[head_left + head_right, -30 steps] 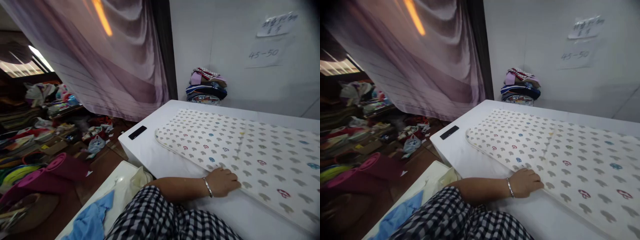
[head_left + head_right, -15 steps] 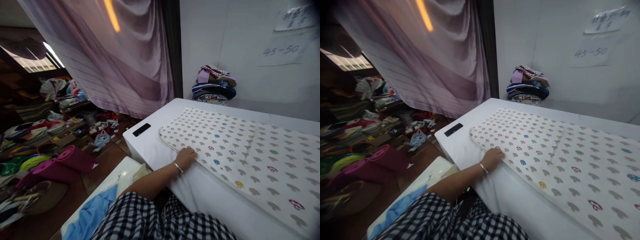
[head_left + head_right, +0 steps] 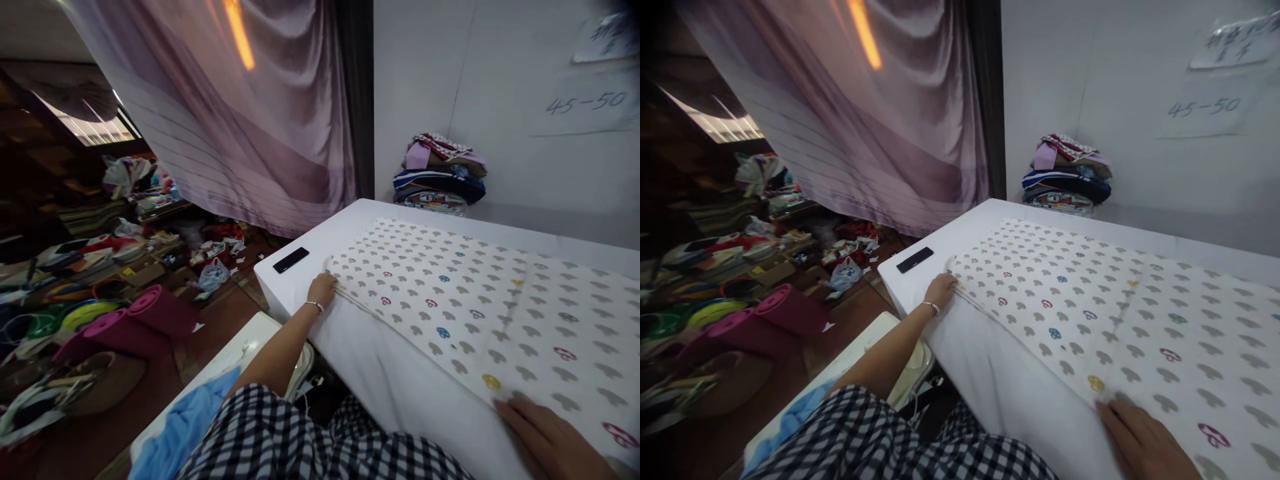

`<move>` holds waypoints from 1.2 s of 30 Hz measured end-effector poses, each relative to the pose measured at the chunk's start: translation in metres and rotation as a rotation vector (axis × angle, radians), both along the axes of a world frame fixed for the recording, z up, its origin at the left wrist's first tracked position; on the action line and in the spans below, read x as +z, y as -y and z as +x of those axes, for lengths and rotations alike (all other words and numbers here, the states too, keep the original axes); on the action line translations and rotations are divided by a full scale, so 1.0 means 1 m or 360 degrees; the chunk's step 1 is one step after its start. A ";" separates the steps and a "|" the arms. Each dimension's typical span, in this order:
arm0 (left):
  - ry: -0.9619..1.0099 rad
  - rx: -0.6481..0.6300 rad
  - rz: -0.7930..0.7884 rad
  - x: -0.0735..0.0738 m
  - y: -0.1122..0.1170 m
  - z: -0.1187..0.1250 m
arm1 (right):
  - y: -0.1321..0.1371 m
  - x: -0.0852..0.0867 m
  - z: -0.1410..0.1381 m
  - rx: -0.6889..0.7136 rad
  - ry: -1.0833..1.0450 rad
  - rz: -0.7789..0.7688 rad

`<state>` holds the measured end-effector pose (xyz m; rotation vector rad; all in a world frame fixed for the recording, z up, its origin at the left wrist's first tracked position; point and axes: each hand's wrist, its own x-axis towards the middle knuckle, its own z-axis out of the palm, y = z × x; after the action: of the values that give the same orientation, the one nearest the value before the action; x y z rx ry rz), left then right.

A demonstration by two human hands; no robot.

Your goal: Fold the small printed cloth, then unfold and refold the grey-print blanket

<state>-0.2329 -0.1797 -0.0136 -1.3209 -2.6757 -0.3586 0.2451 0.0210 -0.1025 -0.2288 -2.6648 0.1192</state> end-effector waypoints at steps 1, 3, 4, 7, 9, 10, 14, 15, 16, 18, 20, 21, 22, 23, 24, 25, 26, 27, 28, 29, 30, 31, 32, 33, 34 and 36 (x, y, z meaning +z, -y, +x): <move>-0.0006 0.0017 0.0007 0.000 0.002 -0.004 | 0.003 0.006 -0.012 0.0011 -0.0027 0.0095; -0.0013 0.0003 0.0000 0.000 0.004 -0.011 | 0.010 0.018 -0.034 0.0012 -0.0072 0.0216; -0.0011 -0.0022 -0.0011 0.001 0.004 -0.014 | 0.014 0.024 -0.043 0.0009 -0.0075 0.0243; 0.0007 -0.0140 -0.0063 0.001 0.004 -0.019 | 0.022 0.037 -0.063 -0.0018 -0.0016 0.0215; 0.0004 -0.0242 -0.0116 0.002 0.003 -0.020 | 0.025 0.041 -0.070 -0.0045 0.0019 0.0164; -0.0008 -0.0294 -0.0147 0.002 0.002 -0.020 | 0.026 0.042 -0.072 -0.0055 0.0022 0.0146; -0.0089 -0.0448 -0.0285 0.009 -0.001 -0.019 | 0.026 0.040 -0.074 -0.0085 0.0029 0.0079; -0.0109 -0.0464 -0.0324 0.012 -0.002 -0.018 | 0.026 0.040 -0.074 -0.0086 0.0034 0.0055; -0.0130 -0.0468 -0.0362 0.015 -0.002 -0.017 | 0.026 0.040 -0.073 -0.0086 0.0039 0.0027; -0.0175 -0.0436 -0.0404 0.021 -0.001 -0.015 | 0.026 0.040 -0.072 -0.0076 0.0047 -0.0035; -0.0209 -0.0376 -0.0399 0.024 0.004 -0.014 | 0.026 0.040 -0.071 -0.0042 0.0035 -0.0091; -0.0210 -0.0351 -0.0386 0.024 0.007 -0.014 | 0.027 0.041 -0.071 -0.0026 0.0028 -0.0114; -0.0195 -0.0334 -0.0367 0.023 0.011 -0.014 | 0.027 0.041 -0.070 -0.0017 0.0024 -0.0134; -0.0168 -0.0324 -0.0345 0.022 0.014 -0.014 | 0.027 0.041 -0.070 -0.0017 0.0026 -0.0151; -0.0133 -0.0320 -0.0316 0.020 0.017 -0.014 | 0.028 0.041 -0.070 -0.0023 0.0036 -0.0167; -0.0093 -0.0319 -0.0281 0.017 0.020 -0.014 | 0.028 0.041 -0.070 -0.0035 0.0050 -0.0183; -0.0051 -0.0309 -0.0238 0.015 0.021 -0.014 | 0.028 0.041 -0.070 -0.0046 0.0064 -0.0195; -0.0002 -0.0284 -0.0191 0.013 0.022 -0.013 | 0.028 0.041 -0.069 -0.0053 0.0078 -0.0203; 0.0062 -0.0233 -0.0138 0.012 0.022 -0.013 | 0.028 0.041 -0.069 -0.0055 0.0094 -0.0210; 0.0133 -0.0161 -0.0082 0.011 0.021 -0.013 | 0.028 0.041 -0.069 -0.0051 0.0107 -0.0216; 0.0199 -0.0069 -0.0027 0.011 0.019 -0.013 | 0.028 0.041 -0.068 -0.0044 0.0115 -0.0222; 0.0253 0.0031 0.0022 0.011 0.017 -0.013 | 0.029 0.041 -0.068 -0.0036 0.0122 -0.0227; 0.0285 0.0135 0.0066 0.011 0.014 -0.012 | 0.029 0.040 -0.068 -0.0028 0.0123 -0.0229; 0.0292 0.0238 0.0102 0.011 0.011 -0.012 | 0.029 0.038 -0.068 -0.0023 0.0108 -0.0222; 0.0280 0.0340 0.0133 0.011 0.007 -0.012 | 0.030 0.036 -0.069 -0.0023 0.0080 -0.0201; 0.0247 0.0528 0.0190 0.010 0.000 -0.012 | 0.032 0.032 -0.071 -0.0034 -0.0001 -0.0125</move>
<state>-0.2451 -0.1797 -0.0034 -0.8280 -2.8803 -0.5871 0.1742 -0.0111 -0.0702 -0.2822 -2.6590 0.2170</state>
